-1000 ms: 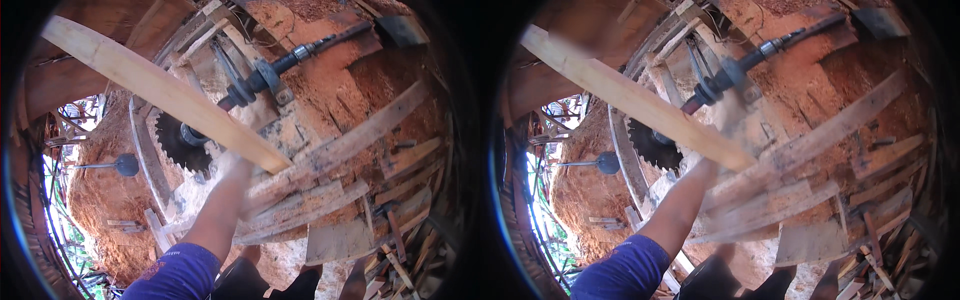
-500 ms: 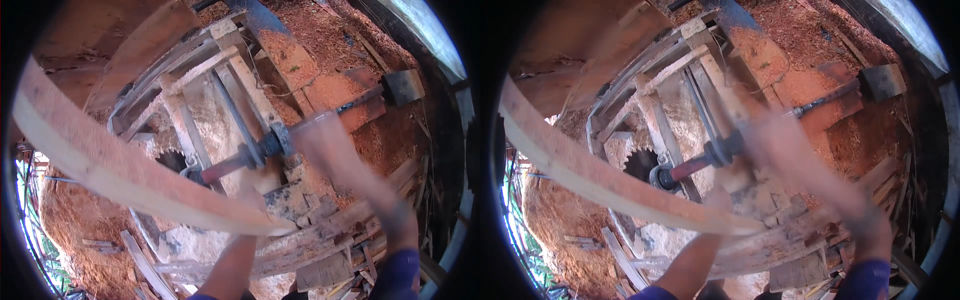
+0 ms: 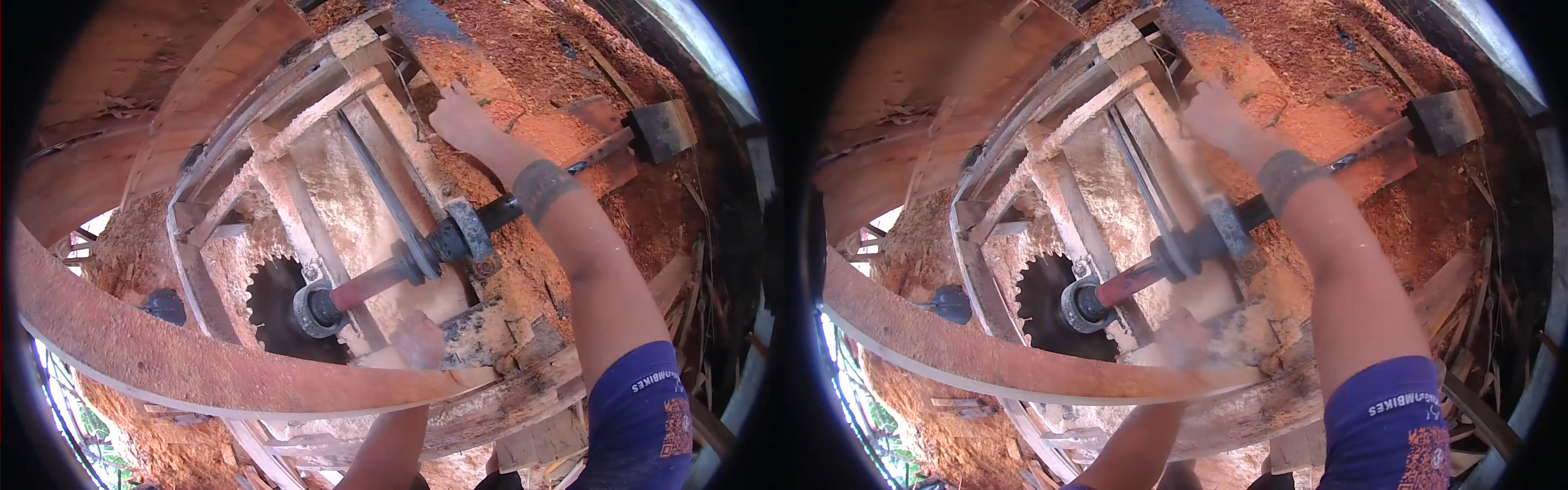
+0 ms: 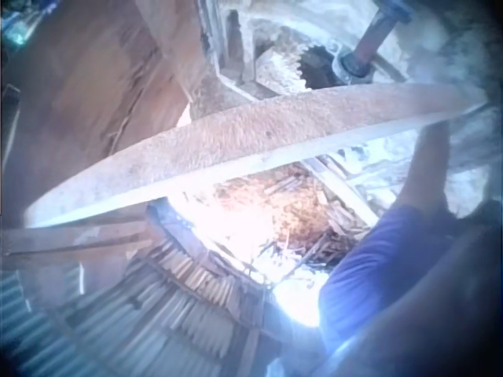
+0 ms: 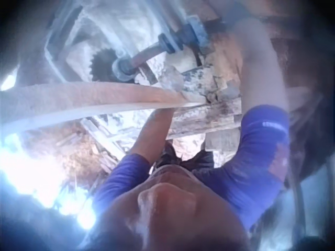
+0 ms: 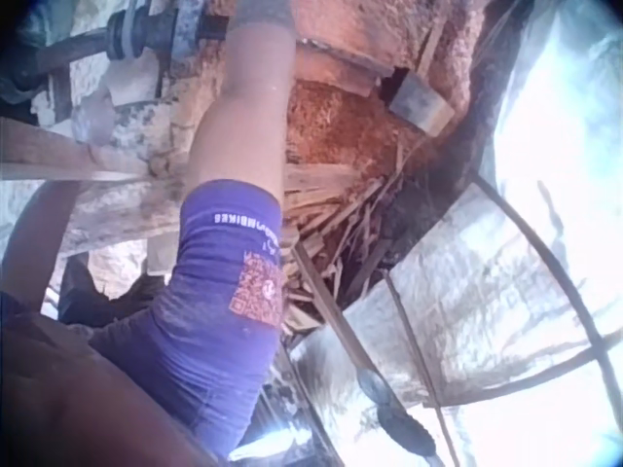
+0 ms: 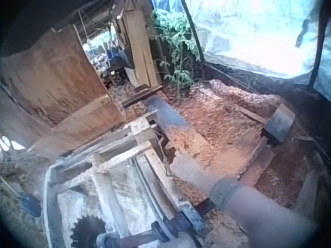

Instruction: The person uses a hammer to position wood pieces on a workshop table, guides a plank through a circular saw, and then works on the wiring of an electric motor.

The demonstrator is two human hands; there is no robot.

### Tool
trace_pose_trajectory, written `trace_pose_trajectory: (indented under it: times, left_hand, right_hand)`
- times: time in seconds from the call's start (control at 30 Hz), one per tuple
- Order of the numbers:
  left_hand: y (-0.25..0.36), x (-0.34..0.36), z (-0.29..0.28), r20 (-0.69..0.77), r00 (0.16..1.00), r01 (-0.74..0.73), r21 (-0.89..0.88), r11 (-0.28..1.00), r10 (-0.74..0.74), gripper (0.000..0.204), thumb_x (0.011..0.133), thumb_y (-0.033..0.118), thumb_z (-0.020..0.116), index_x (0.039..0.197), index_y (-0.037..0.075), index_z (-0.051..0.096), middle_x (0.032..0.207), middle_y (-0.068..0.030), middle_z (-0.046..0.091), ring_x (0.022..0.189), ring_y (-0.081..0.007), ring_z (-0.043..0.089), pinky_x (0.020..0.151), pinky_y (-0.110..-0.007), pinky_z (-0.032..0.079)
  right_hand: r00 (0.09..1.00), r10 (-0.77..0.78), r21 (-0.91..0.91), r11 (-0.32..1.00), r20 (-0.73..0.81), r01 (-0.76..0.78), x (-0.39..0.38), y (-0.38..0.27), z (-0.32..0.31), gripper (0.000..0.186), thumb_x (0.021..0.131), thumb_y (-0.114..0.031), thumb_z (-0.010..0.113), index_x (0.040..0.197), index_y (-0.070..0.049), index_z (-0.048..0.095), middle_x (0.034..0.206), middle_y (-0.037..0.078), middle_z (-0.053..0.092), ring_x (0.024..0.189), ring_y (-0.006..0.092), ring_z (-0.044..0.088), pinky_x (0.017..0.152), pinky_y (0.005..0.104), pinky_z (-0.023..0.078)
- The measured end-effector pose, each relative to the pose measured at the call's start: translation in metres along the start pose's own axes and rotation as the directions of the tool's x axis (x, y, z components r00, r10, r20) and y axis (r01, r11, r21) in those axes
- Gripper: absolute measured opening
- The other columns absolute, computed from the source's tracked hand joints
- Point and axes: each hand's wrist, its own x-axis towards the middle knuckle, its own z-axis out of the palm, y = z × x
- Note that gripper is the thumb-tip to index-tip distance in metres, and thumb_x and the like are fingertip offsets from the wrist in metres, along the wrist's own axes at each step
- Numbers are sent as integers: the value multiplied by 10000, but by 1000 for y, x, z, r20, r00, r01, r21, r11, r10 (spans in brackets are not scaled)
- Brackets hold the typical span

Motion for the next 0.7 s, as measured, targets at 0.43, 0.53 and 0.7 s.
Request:
trace_pose_trajectory:
  times: [0.43, 0.53, 0.7]
  left_hand:
    - [6, 1, -6, 104, 991, 84, -25, 996, -81, 168, 850, 188, 583, 963, 133, 695, 955, -83, 706, 985, -277, 627, 877, -455, 435]
    - [10, 1, -5, 66, 996, 60, -23, 998, -59, 161, 850, 187, 582, 948, 132, 697, 938, -84, 705, 986, -277, 626, 878, -451, 432]
    - [5, 0, -4, 4, 998, 57, -46, 997, -57, 153, 843, 181, 586, 932, 126, 697, 927, -83, 704, 966, -280, 631, 864, -458, 436]
  right_hand:
    - [993, 115, 97, 989, 7, -115, 7, -8, 1, 154, 837, -159, 620, 760, -155, 753, 797, 34, 698, 1020, 220, 594, 935, 456, 417]
    - [993, 119, 65, 991, 12, -120, 4, -8, 7, 160, 840, -153, 614, 760, -149, 753, 794, 32, 695, 1018, 218, 589, 929, 459, 417]
    - [993, 116, 111, 988, -34, -111, 11, -14, 8, 163, 843, -151, 613, 763, -136, 754, 795, 24, 698, 1023, 213, 584, 905, 445, 417]
